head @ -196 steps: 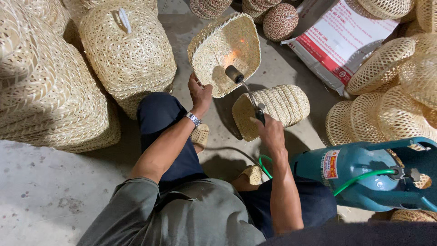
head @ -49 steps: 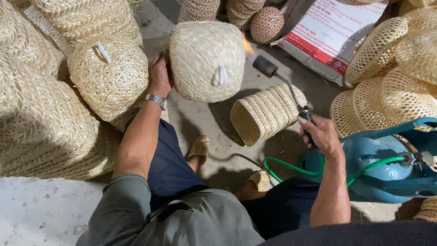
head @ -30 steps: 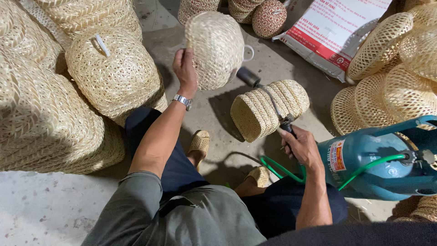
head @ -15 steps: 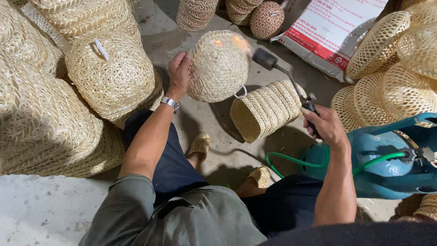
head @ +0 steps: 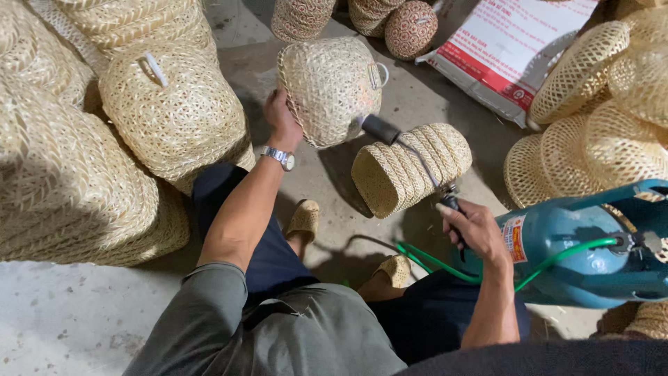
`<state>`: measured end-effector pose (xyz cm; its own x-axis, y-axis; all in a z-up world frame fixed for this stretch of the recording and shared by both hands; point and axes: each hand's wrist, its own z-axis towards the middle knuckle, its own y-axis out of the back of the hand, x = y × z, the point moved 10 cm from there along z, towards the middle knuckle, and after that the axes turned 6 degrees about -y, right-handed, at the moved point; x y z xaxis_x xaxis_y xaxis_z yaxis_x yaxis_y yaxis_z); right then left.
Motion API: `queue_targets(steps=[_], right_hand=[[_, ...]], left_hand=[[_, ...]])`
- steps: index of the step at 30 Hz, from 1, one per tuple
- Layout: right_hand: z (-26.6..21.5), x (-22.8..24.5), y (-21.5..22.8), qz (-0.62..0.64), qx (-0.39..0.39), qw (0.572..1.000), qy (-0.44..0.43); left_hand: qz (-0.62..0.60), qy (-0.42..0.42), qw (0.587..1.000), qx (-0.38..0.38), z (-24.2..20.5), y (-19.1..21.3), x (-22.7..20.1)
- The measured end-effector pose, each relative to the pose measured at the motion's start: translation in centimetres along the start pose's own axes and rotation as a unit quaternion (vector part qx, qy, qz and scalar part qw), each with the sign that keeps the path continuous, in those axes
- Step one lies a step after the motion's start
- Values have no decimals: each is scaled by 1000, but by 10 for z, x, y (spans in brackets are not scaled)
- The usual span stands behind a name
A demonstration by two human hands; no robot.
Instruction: The person uses a handheld blowtorch connected to a gas cylinder to apply flame to the surface of woven baskets. They pick up baskets from a stack, rotate them to treat different sides, and place them back down. The process is repeated for multiple baskets.
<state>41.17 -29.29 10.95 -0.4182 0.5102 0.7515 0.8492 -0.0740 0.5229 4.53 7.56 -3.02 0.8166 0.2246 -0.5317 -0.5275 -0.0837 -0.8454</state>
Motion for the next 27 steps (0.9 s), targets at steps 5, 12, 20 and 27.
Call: queue_targets(steps=[5,12,20,27], right_hand=[[-4,33,-18,31,-8,999,40],[-3,20,-18,-26,1,1000,3],[20,-28,36,85,-133,985,67],[58,-60,15,81,-55,994,52]], left_hand=[[19,-9,1000,8,-17,-13,2],[56,-86,993,61,-15,-35,-25],[-65,-241,964,94,-13,-38,-163],[455,-421,776,-113,-185,0,-297]])
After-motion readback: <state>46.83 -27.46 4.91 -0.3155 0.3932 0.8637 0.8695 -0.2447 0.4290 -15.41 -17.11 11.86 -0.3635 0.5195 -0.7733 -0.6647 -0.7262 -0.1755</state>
